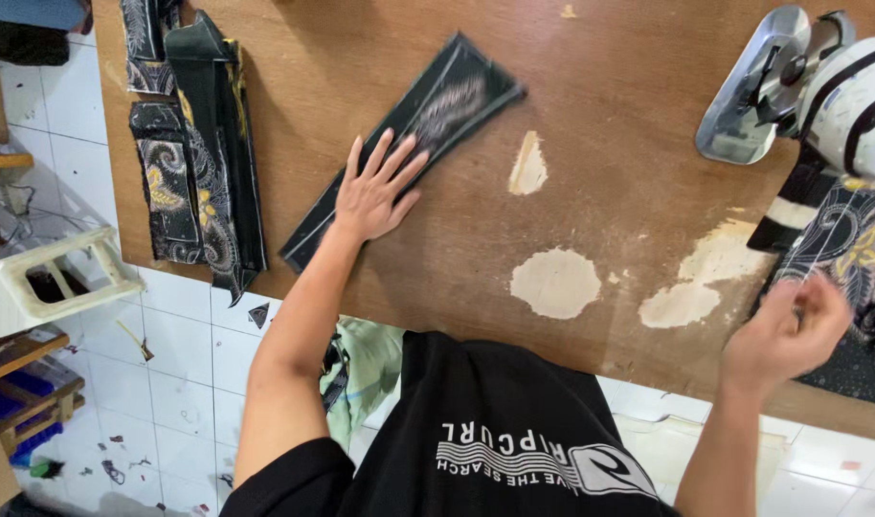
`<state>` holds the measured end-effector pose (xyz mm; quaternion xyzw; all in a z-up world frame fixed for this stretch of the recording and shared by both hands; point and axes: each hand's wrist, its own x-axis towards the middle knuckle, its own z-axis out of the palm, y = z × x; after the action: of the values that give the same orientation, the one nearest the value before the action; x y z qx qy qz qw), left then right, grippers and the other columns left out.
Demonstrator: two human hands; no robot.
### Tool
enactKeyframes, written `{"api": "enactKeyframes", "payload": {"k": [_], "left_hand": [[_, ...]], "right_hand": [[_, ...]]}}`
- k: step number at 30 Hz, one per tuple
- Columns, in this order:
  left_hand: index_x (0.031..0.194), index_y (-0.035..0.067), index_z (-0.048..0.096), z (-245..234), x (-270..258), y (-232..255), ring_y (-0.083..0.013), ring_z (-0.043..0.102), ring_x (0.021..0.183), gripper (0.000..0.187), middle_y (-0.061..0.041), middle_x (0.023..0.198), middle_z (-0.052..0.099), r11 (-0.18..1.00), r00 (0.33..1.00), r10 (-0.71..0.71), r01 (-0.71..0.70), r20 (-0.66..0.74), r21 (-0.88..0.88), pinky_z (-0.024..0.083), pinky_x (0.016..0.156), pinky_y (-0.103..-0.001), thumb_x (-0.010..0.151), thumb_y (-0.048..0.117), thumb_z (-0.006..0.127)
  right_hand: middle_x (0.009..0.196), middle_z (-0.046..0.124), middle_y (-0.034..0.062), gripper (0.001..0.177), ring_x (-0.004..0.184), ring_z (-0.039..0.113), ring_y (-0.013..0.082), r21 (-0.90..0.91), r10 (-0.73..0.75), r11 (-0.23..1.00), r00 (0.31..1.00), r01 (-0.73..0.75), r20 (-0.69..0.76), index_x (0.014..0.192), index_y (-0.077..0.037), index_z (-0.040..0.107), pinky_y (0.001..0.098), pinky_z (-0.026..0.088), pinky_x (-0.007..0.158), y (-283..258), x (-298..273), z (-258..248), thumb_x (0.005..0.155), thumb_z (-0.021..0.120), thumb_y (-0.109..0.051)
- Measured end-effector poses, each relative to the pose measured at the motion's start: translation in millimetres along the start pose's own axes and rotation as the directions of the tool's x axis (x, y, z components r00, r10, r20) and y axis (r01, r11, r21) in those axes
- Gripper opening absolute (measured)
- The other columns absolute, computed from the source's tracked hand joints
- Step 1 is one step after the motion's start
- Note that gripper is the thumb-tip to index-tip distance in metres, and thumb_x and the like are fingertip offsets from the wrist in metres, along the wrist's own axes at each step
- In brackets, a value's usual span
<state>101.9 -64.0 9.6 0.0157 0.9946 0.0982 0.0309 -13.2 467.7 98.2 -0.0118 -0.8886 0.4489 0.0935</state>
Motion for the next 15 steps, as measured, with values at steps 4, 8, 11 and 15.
{"api": "enactKeyframes", "payload": {"k": [4,8,11,15], "left_hand": [[0.159,0.024,0.043,33.3,79.9,27.6,-0.0233,0.021,0.160,0.062,0.000,0.169,0.034,0.879,0.789,-0.475,0.401,-0.391,-0.259,0.003,0.129,-0.062,0.104,0.044,0.061],[0.154,0.027,0.047,41.9,112.0,50.0,-0.0174,0.027,0.162,0.039,0.008,0.166,0.040,0.432,0.551,-0.756,0.013,-0.354,-0.902,0.018,0.137,-0.049,0.117,0.036,0.052],[0.161,0.028,0.040,14.7,127.0,11.2,-0.0205,0.019,0.165,0.051,0.006,0.172,0.036,0.852,0.872,-0.325,0.103,-0.366,-0.513,0.000,0.139,-0.052,0.114,0.032,0.059],[0.164,0.025,0.035,-19.9,156.3,-64.3,-0.0323,0.019,0.156,0.051,-0.004,0.169,0.033,0.995,0.999,-0.034,0.033,-0.011,-0.097,0.002,0.122,-0.060,0.116,0.042,0.042]], "right_hand": [[0.116,0.066,0.0117,0.012,0.104,0.063,0.0171,-0.135,-0.024,0.990,0.999,0.027,0.022,0.125,0.001,0.065,0.0303,0.052,0.090,-10.4,-68.0,12.2,0.114,0.065,-0.003],[0.114,0.068,0.0133,0.019,0.097,0.067,0.0242,-0.198,0.000,0.980,0.985,0.035,0.173,0.120,-0.003,0.070,0.0346,0.054,0.086,-50.8,-103.6,62.8,0.104,0.071,-0.013],[0.117,0.069,0.0170,0.021,0.112,0.063,0.0347,-0.200,-0.159,0.954,0.944,0.222,0.288,0.114,-0.003,0.070,0.0433,0.050,0.099,-88.2,-104.0,113.1,0.097,0.074,-0.014],[0.146,0.057,0.0174,0.046,0.142,0.045,0.0385,-0.167,-0.263,0.923,0.886,0.346,0.382,0.139,-0.002,0.059,0.0511,0.034,0.121,-126.1,-95.8,213.7,0.099,0.070,-0.021]]}}
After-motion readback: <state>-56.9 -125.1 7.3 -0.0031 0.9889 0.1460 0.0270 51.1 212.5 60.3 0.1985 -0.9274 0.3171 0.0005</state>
